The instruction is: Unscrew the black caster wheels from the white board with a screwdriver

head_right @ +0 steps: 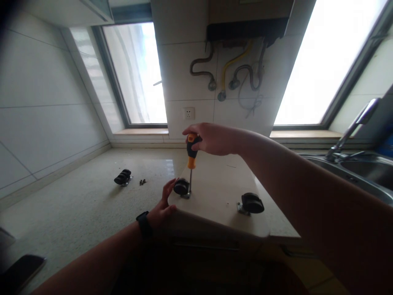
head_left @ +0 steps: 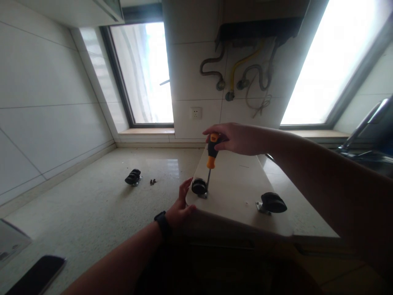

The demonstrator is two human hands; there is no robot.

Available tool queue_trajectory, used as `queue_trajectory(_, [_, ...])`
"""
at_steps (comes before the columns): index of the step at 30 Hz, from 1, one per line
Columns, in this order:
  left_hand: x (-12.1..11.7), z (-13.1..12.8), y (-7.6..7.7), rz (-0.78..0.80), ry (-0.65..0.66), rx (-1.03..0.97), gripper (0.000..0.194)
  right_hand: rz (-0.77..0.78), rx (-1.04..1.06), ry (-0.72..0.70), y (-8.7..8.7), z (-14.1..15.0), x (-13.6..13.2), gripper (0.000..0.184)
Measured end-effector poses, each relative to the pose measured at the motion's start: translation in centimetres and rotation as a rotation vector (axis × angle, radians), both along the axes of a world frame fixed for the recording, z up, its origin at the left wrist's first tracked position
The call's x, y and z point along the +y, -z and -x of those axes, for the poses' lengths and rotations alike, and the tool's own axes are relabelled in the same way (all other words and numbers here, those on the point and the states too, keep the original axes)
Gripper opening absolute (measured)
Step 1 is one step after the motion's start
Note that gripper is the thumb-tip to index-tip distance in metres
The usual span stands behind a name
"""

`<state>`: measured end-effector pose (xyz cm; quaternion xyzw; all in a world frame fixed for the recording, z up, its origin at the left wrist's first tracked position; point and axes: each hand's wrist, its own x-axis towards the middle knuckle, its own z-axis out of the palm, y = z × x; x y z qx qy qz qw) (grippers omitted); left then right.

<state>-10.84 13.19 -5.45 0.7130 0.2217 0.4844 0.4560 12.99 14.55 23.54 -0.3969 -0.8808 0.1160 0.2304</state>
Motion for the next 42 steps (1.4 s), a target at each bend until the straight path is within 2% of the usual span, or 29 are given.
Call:
queue_trajectory(3, [0.0, 0.2, 0.5, 0.007, -0.018, 0.006, 0.097, 0.015, -0.039, -0.004, 0.3, 0.0, -0.1, 0.034])
queue_trajectory(5, [-0.1, 0.2, 0.6, -0.005, -0.049, 0.004, 0.094, -0.069, -0.057, 0.056, 0.6, 0.2, -0.2, 0.026])
queue_trajectory(7, [-0.3, 0.0, 0.1, -0.046, -0.112, -0.026, 0.084, -0.157, -0.061, 0.094, 0.9, 0.4, -0.4, 0.028])
queue_trajectory(9, [-0.7, -0.1, -1.5, -0.106, -0.207, -0.057, 0.071, -0.177, -0.031, 0.103, 1.1, 0.4, -0.4, 0.03])
queue_trajectory(11, [-1.0, -0.2, -3.9, -0.151, -0.292, -0.031, 0.064, -0.116, 0.042, 0.089, 1.2, 0.1, -0.3, 0.046])
queue_trajectory(12, [-1.2, -0.2, -5.2, -0.159, -0.311, 0.019, 0.061, -0.077, 0.085, 0.078, 1.2, -0.1, -0.2, 0.053])
queue_trajectory(14, [-1.5, -0.4, -8.0, -0.147, -0.328, 0.155, 0.053, 0.007, 0.161, 0.043, 1.3, -0.6, -0.1, 0.053])
queue_trajectory(16, [-1.5, -0.9, -10.4, -0.136, -0.33, 0.273, 0.045, 0.095, 0.203, -0.045, 1.6, -1.2, 0.1, 0.043])
queue_trajectory(18, [-1.4, -1.7, -12.2, -0.153, -0.332, 0.329, 0.04, 0.153, 0.215, -0.192, 2.1, -1.6, 0.5, 0.037])
queue_trajectory(20, [-1.2, -2.6, -13.5, -0.182, -0.306, 0.364, 0.034, 0.155, 0.232, -0.341, 2.9, -1.9, 0.9, 0.036])
queue_trajectory(22, [-1.0, -3.5, -14.2, -0.166, -0.268, 0.398, 0.026, 0.144, 0.296, -0.43, 3.8, -1.8, 1.4, 0.037])
queue_trajectory(24, [-0.8, -4.1, -14.6, -0.11, -0.261, 0.405, 0.023, 0.17, 0.403, -0.462, 4.5, -1.5, 1.7, 0.034])
queue_trajectory(27, [-0.7, -4.8, -14.5, -0.049, -0.328, 0.378, 0.017, 0.169, 0.572, -0.424, 5.3, -0.7, 1.9, 0.024])
queue_trajectory(31, [-0.8, -5.4, -14.0, -0.022, -0.441, 0.339, 0.012, 0.049, 0.685, -0.258, 6.0, 0.2, 2.1, 0.037])
queue_trajectory(34, [-1.1, -5.9, -13.7, 0.008, -0.518, 0.299, 0.012, 0.123, 0.744, -0.211, 6.3, 0.5, 2.3, 0.039])
queue_trajectory(36, [-1.1, -6.2, -13.6, 0.027, -0.569, 0.274, 0.016, 0.179, 0.782, -0.258, 6.4, 0.5, 2.3, 0.032])
queue_trajectory(39, [-1.0, -6.9, -13.3, 0.027, -0.625, 0.249, 0.023, 0.148, 0.744, -0.329, 6.4, 0.2, 2.0, 0.021])
queue_trajectory(42, [-0.9, -7.4, -13.0, -0.014, -0.67, 0.252, 0.027, 0.022, 0.615, -0.266, 6.4, -0.1, 1.8, 0.027])
